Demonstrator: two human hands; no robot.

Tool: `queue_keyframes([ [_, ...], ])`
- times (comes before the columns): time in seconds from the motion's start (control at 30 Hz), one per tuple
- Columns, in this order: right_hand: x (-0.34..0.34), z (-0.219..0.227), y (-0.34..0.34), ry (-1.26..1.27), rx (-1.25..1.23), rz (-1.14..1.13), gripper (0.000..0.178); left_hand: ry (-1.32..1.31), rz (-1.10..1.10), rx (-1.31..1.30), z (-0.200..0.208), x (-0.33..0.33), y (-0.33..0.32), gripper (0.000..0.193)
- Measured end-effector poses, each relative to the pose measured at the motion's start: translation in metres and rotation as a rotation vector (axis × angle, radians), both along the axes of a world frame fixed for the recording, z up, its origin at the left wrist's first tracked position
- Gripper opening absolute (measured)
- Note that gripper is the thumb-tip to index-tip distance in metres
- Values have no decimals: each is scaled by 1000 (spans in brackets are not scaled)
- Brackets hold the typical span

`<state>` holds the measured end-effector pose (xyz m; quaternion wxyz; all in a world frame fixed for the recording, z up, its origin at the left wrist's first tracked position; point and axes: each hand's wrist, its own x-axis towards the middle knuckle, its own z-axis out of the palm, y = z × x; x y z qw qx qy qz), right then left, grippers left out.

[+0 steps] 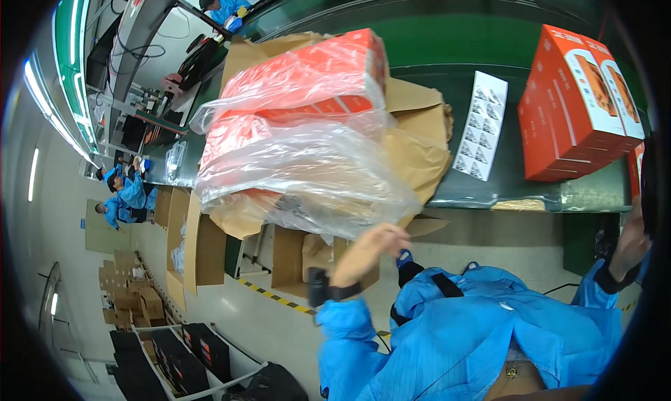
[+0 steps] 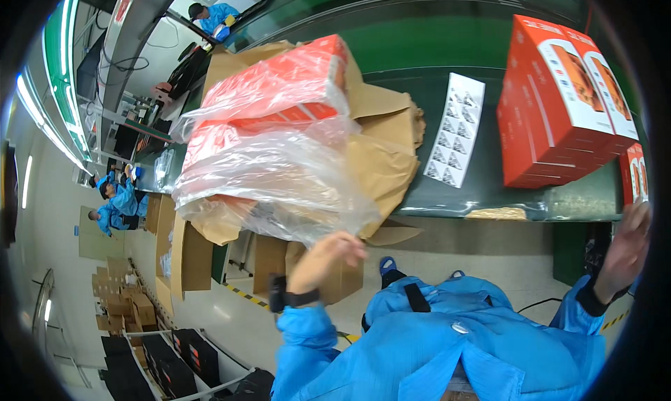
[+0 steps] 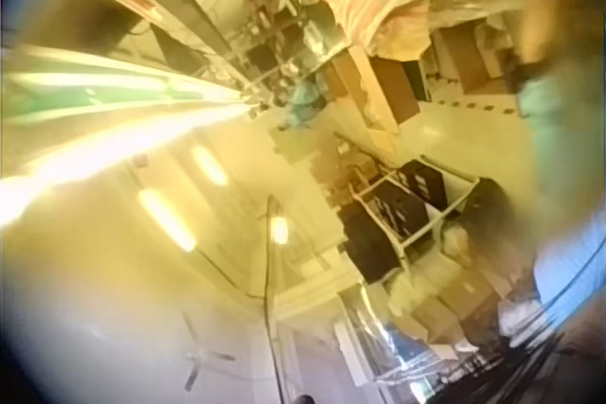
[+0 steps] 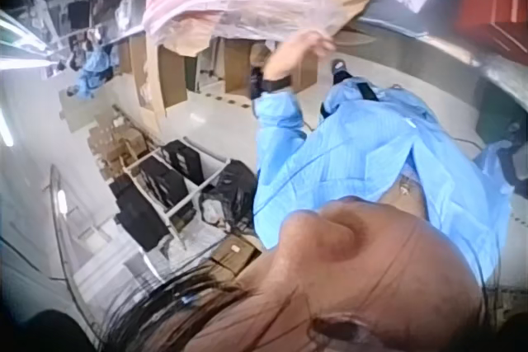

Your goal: Unpacking items from a larger box and labeling individual product boxes on an assembly line.

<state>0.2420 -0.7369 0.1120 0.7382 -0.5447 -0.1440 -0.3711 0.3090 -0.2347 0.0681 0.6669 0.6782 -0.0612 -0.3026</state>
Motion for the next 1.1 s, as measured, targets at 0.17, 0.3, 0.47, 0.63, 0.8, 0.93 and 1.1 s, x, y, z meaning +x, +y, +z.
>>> queue_keyframes([
  [0.17, 74, 11, 290, 447, -574, 912, 28, -450, 1110, 175, -53, 28, 232, 20],
  [0.3, 134, -37, 448, 558, -540, 1150, 20, -598, 1476, 209, -54, 95, 304, 26],
  [0.47, 203, -86, 598, 474, -578, 836, 23, -594, 1455, 405, -94, 153, 423, 31],
  [0.63, 243, -87, 654, 878, -612, 788, 24, -600, 1315, 507, -121, 178, 518, 37],
  [0.8, 226, -70, 676, 988, -129, 886, 23, -668, 1154, 480, -153, 152, 565, 44],
  [0.93, 233, -93, 653, 911, 29, 722, 26, -564, 1162, 438, -64, 103, 412, 53],
  [1.1, 197, -69, 595, 983, -397, 796, 33, -449, 1165, 39, -39, 15, 330, 55],
])
